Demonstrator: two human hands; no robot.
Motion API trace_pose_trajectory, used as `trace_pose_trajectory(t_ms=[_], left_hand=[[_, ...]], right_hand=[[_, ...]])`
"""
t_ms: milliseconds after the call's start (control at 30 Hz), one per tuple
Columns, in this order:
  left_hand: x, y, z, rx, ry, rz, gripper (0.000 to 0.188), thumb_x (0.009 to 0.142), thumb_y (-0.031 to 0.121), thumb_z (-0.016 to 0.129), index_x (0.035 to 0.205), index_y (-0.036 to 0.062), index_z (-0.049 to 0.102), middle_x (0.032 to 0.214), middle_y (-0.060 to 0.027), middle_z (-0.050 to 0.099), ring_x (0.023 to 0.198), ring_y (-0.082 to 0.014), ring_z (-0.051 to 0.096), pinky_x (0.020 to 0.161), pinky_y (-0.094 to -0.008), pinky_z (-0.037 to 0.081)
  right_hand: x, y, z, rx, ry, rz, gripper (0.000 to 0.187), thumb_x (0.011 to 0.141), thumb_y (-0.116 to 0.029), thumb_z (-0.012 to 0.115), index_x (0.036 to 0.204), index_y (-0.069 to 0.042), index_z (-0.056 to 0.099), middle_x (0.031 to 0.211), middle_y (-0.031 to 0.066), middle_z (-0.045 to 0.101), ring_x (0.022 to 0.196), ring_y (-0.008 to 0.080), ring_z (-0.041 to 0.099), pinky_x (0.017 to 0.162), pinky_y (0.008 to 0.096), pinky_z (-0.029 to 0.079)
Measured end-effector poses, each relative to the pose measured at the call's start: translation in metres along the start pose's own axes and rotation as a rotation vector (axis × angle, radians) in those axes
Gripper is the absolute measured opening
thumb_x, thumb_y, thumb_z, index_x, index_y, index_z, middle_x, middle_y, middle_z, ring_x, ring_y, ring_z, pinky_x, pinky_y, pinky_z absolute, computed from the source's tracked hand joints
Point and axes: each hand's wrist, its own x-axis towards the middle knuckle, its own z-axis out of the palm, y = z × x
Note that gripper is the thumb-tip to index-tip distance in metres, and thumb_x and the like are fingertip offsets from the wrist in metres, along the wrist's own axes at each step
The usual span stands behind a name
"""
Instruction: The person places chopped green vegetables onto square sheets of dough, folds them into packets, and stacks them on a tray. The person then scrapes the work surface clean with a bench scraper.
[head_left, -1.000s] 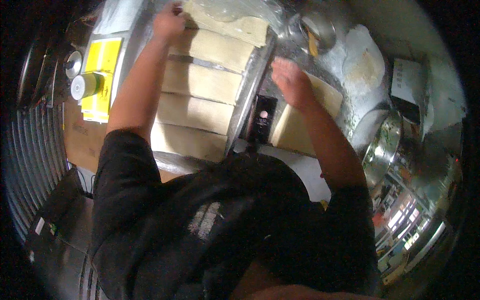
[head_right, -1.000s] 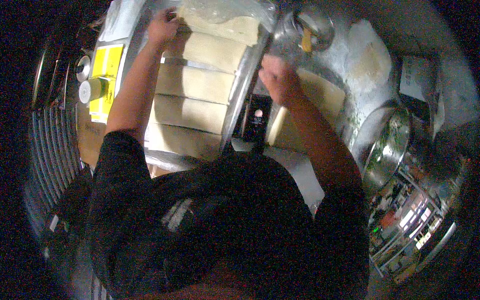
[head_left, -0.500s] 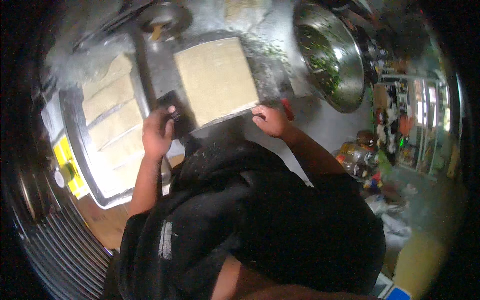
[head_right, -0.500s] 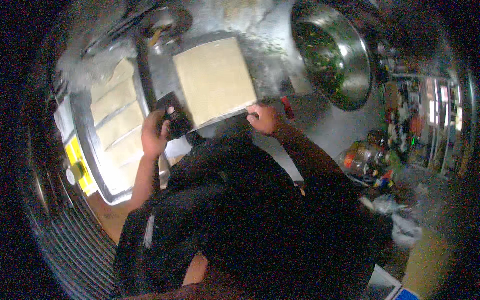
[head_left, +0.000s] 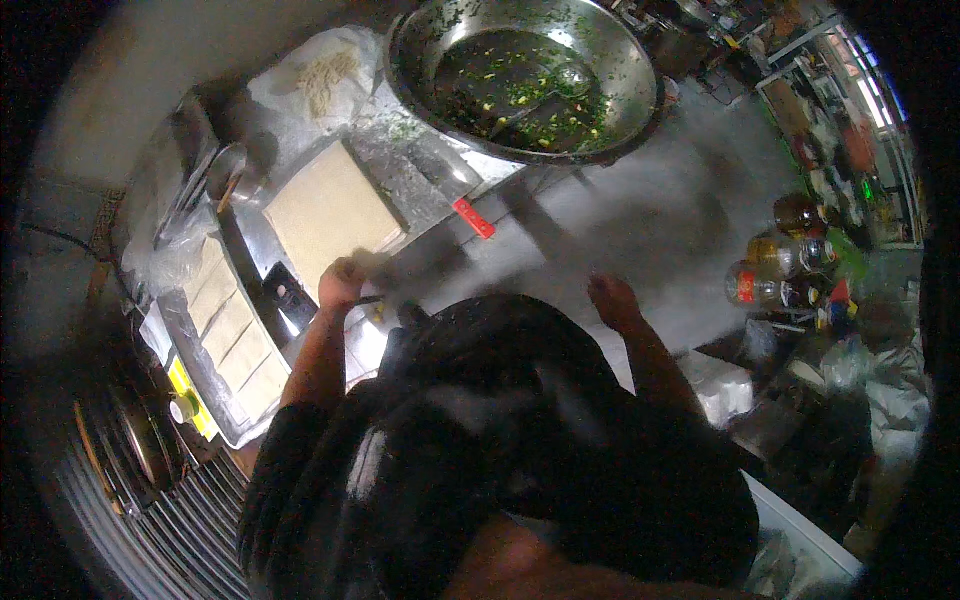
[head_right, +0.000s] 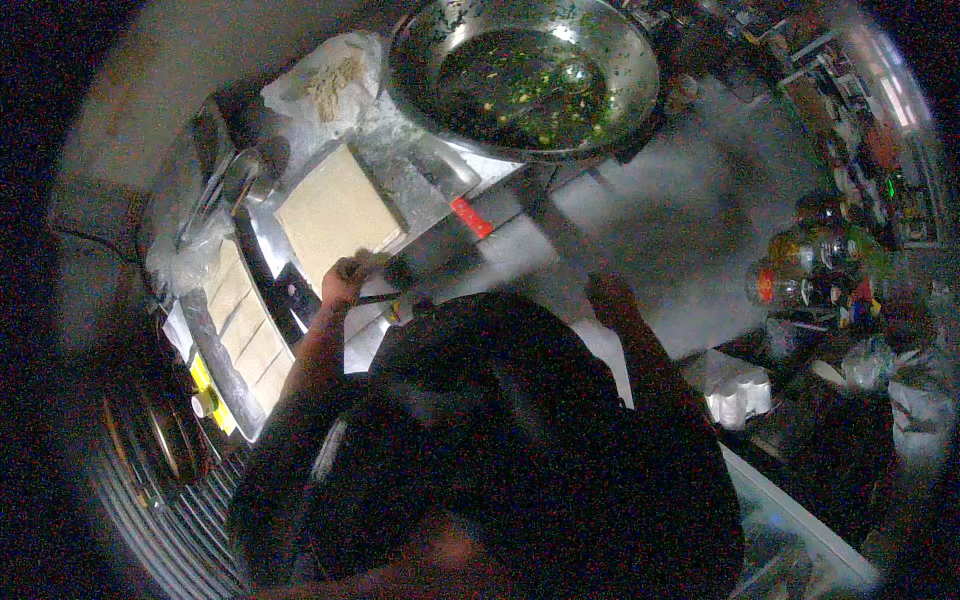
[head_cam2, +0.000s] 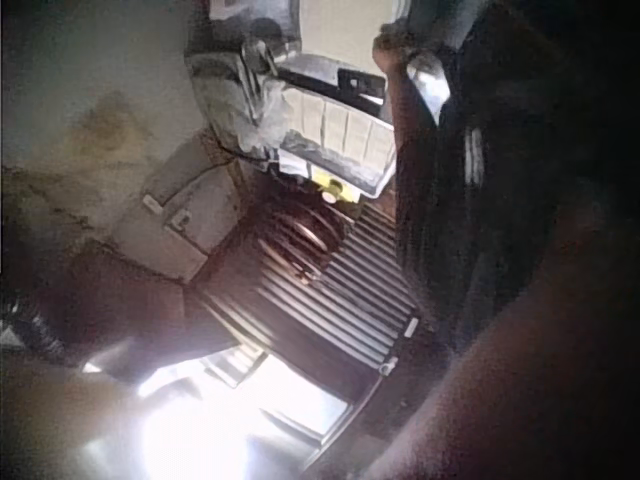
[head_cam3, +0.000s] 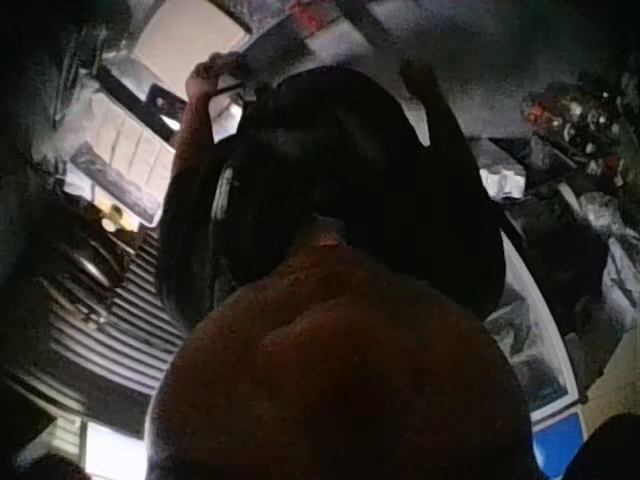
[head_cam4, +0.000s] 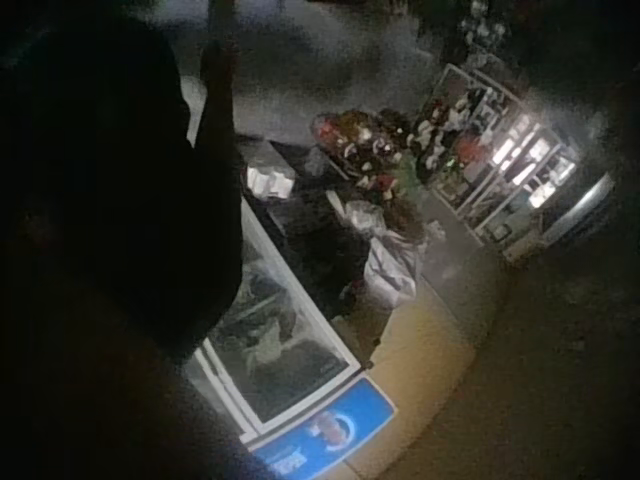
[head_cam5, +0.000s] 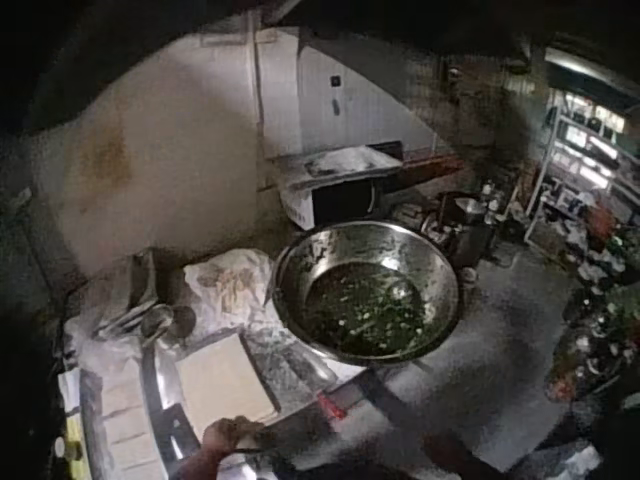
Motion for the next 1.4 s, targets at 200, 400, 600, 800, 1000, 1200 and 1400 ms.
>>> trace_pose_trajectory(t_ms=[200, 400, 600, 800, 1000, 1200, 1400], left_hand=[[0.022, 0.011, -0.001, 0.228, -0.1, -0.173, 0.053, 0.085, 0.054, 0.064, 0.095, 0.0018, 0.066, 0.097, -0.0225, 0.07, 0.095, -0.0385, 0.067, 0.082, -0.0457, 0.051], [0.04, 0.036, -0.016, 0.213, -0.319, 0.025, 0.044, 0.087, 0.049, 0.065, 0.11, 0.0119, 0.068, 0.107, -0.0168, 0.071, 0.1, -0.034, 0.067, 0.085, -0.043, 0.052], [0.044, 0.031, -0.019, 0.21, -0.342, -0.11, 0.044, 0.082, 0.046, 0.073, 0.11, 0.012, 0.071, 0.099, -0.0147, 0.073, 0.091, -0.0311, 0.07, 0.082, -0.0398, 0.053], [0.033, 0.017, 0.003, 0.296, -0.159, -0.195, 0.049, 0.082, 0.05, 0.069, 0.103, 0.0066, 0.07, 0.094, -0.02, 0.072, 0.093, -0.0375, 0.069, 0.083, -0.0445, 0.053], [-0.012, 0.061, 0.025, 0.23, 0.046, -0.374, 0.042, 0.083, 0.045, 0.07, 0.092, 0.0043, 0.066, 0.093, -0.0203, 0.07, 0.091, -0.0371, 0.069, 0.08, -0.045, 0.054], [-0.016, 0.132, 0.077, 0.452, -0.222, -0.024, 0.032, 0.092, 0.036, 0.062, 0.092, 0.0051, 0.07, 0.092, -0.017, 0.068, 0.092, -0.0388, 0.064, 0.081, -0.0444, 0.052], [-0.01, 0.206, 0.108, 0.391, -0.436, -0.166, 0.035, 0.094, 0.034, 0.053, 0.103, 0.0043, 0.068, 0.109, -0.0152, 0.066, 0.105, -0.0349, 0.061, 0.09, -0.0449, 0.051]], right_hand=[[-0.045, 0.053, 0.026, -0.015, -0.027, -0.056, 0.018, 0.089, -0.014, 0.057, 0.098, -0.002, 0.067, 0.102, 0.0191, 0.066, 0.097, 0.036, 0.064, 0.082, 0.0472, 0.053], [-0.032, 0.059, 0.04, -0.21, 0.025, -0.155, 0.02, 0.092, -0.015, 0.057, 0.103, -0.004, 0.069, 0.107, 0.0179, 0.069, 0.102, 0.0339, 0.066, 0.087, 0.0442, 0.055], [-0.006, 0.071, 0.023, 0.079, -0.067, 0.157, 0.031, 0.093, -0.027, 0.062, 0.114, -0.005, 0.066, 0.113, 0.0171, 0.069, 0.105, 0.034, 0.067, 0.092, 0.0419, 0.054], [0.025, 0.132, 0.052, -0.01, -0.211, 0.172, 0.037, 0.092, -0.032, 0.064, 0.119, -0.007, 0.065, 0.114, 0.0152, 0.07, 0.108, 0.0328, 0.066, 0.095, 0.0421, 0.053], [0.059, 0.22, 0.058, 0.551, -0.387, 0.566, 0.035, 0.082, -0.02, 0.074, 0.114, -0.007, 0.066, 0.106, 0.0133, 0.071, 0.106, 0.0317, 0.067, 0.093, 0.0443, 0.054], [0.132, 0.298, 0.035, -0.266, -0.64, -0.103, 0.035, 0.07, -0.018, 0.077, 0.102, -0.004, 0.071, 0.102, 0.0155, 0.071, 0.102, 0.0317, 0.067, 0.089, 0.0449, 0.054], [0.167, 0.411, 0.058, -0.118, -0.236, -0.249, 0.032, 0.076, -0.027, 0.073, 0.101, -0.008, 0.071, 0.095, 0.0174, 0.069, 0.097, 0.0323, 0.068, 0.081, 0.0454, 0.056]])
